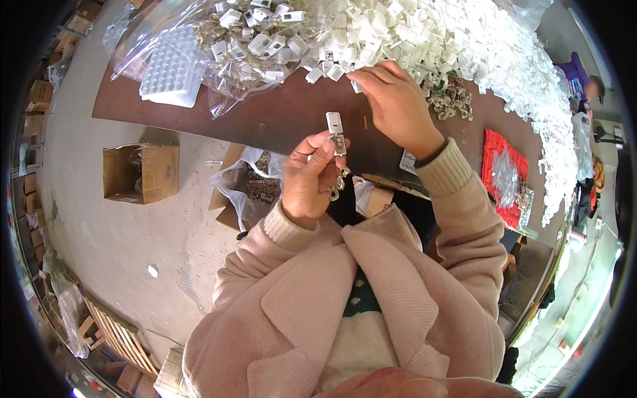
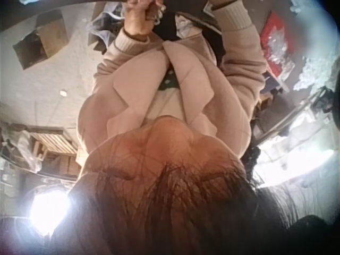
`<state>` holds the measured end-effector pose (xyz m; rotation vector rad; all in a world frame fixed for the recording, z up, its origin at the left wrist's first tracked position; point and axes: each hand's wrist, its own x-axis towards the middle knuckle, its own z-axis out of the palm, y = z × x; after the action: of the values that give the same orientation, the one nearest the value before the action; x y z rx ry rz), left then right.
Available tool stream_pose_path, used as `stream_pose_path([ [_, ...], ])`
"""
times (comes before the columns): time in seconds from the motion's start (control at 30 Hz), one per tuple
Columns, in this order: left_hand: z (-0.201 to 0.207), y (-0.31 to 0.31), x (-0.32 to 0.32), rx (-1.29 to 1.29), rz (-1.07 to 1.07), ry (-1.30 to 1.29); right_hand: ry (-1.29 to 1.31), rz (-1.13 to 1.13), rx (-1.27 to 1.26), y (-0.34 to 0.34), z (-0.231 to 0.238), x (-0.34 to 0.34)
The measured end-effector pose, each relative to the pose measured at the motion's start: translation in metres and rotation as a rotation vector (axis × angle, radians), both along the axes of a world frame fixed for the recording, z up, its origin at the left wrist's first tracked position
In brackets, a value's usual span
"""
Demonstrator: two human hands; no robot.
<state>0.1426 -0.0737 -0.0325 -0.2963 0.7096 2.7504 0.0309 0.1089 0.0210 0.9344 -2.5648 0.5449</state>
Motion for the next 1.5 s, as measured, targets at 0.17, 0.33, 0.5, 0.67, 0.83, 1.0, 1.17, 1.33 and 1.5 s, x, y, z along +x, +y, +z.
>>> stream_pose_path([
  [0.17,-0.002,-0.005,0.001,0.015,0.028,-0.009,0.050,-0.101,0.246,0.021,-0.008,-0.020],
  [0.33,-0.005,-0.006,-0.001,0.034,0.010,0.003,0.045,-0.175,0.201,0.037,-0.004,-0.020],
  [0.5,-0.006,-0.003,-0.001,0.034,0.020,0.007,0.056,-0.136,0.132,0.025,-0.010,-0.020],
  [0.67,-0.006,-0.005,0.000,0.014,0.001,0.007,-0.024,-0.084,0.018,0.013,-0.017,-0.024],
  [0.83,-0.005,-0.004,0.000,0.017,-0.009,0.012,-0.076,-0.148,0.126,0.019,-0.021,-0.034],
  [1.0,-0.002,-0.003,0.000,-0.005,-0.005,0.006,0.005,-0.118,0.279,0.019,-0.024,-0.041],
  [1.17,0.000,-0.003,0.001,-0.004,-0.018,0.021,0.037,-0.115,0.359,0.016,-0.027,-0.049],
  [1.33,0.001,-0.004,0.004,-0.020,-0.023,0.041,-0.070,-0.229,0.243,0.014,-0.020,-0.046],
  [1.5,0.002,-0.005,-0.001,0.039,-0.085,0.094,-0.473,-0.117,-0.391,0.022,0.016,-0.010],
])
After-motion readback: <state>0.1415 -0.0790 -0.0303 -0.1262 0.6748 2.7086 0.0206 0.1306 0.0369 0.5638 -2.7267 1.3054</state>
